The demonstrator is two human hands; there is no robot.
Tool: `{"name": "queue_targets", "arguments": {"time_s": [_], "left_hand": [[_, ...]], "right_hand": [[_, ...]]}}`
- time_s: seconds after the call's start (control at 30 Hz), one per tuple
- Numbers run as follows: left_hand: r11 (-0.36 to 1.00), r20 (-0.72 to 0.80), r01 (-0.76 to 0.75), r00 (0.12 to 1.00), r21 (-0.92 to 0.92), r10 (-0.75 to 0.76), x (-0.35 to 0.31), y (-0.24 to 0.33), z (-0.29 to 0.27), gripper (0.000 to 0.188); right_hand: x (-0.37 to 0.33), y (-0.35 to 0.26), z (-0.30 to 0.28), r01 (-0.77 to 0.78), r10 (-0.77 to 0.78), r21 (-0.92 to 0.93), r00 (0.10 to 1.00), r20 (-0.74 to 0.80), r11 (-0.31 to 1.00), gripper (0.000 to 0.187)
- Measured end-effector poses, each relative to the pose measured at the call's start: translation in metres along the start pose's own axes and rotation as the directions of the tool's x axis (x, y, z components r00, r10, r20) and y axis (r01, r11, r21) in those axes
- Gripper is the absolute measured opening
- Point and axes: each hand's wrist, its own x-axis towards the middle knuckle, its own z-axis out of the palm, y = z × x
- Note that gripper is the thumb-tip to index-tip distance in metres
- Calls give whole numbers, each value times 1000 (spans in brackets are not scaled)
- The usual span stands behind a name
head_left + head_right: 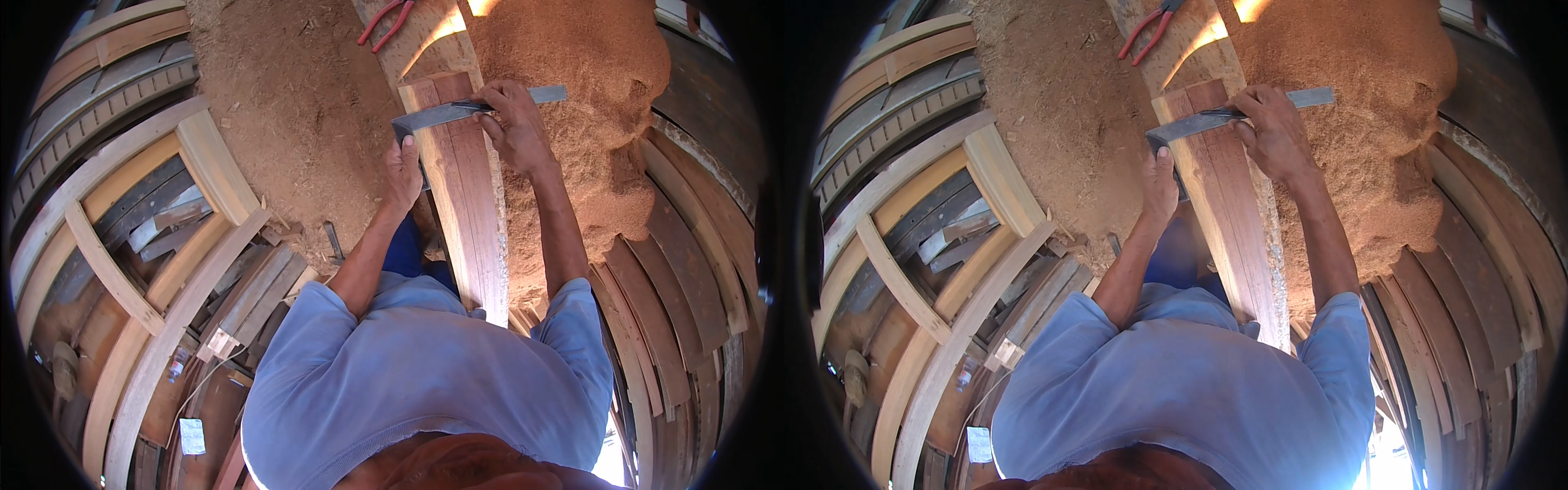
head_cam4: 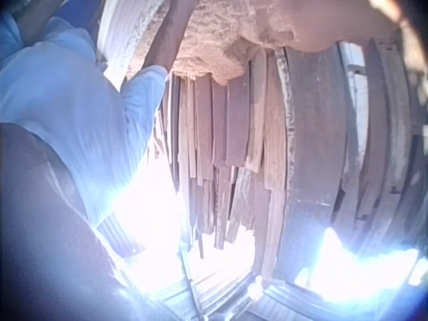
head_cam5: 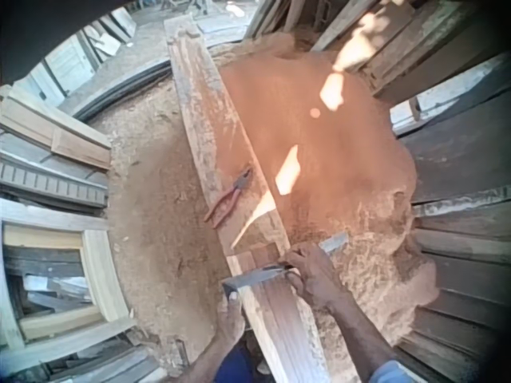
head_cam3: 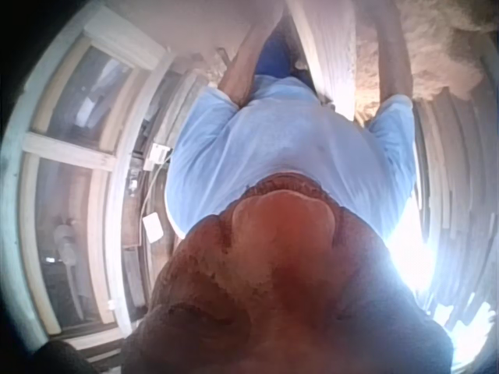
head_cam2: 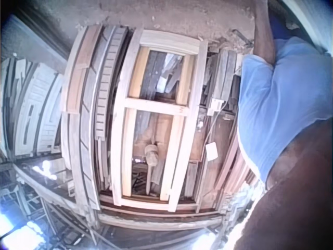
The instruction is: The person measures a wooden plank with a tape measure and marks it with a pencil. They then use a try square to draw straight lines across the plank. The person repeats the measuring and marking process on the same plank.
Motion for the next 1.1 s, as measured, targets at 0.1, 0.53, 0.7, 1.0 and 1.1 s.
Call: {"name": "queue_targets", "arguments": {"time_s": [0.1, 0.53, 0.7, 1.0, 1.1], "left_hand": [[1000, 4, -13, 1000, 21, 13, 0, 7, 2, 42], [999, 63, 53, 997, -1, -53, -2, 2, -3, 47], [999, 63, 48, 997, -16, -47, -2, 5, -1, 48], [998, 48, 54, 997, 23, -55, -2, 4, -2, 40], [999, 48, 52, 997, 10, -52, -2, 6, -1, 39]], "right_hand": [[1, 1, -1, -3, 3, -8, 1000, 4, 1000, 27], [4, 8, 6, 88, -87, 7, 990, -108, 996, 18], [4, 8, 4, 48, -48, 3, 997, -52, 999, 21], [6, 9, 6, 90, -87, 29, 991, -98, 996, 16], [6, 8, 5, 90, -86, 32, 991, -98, 995, 16]]}}
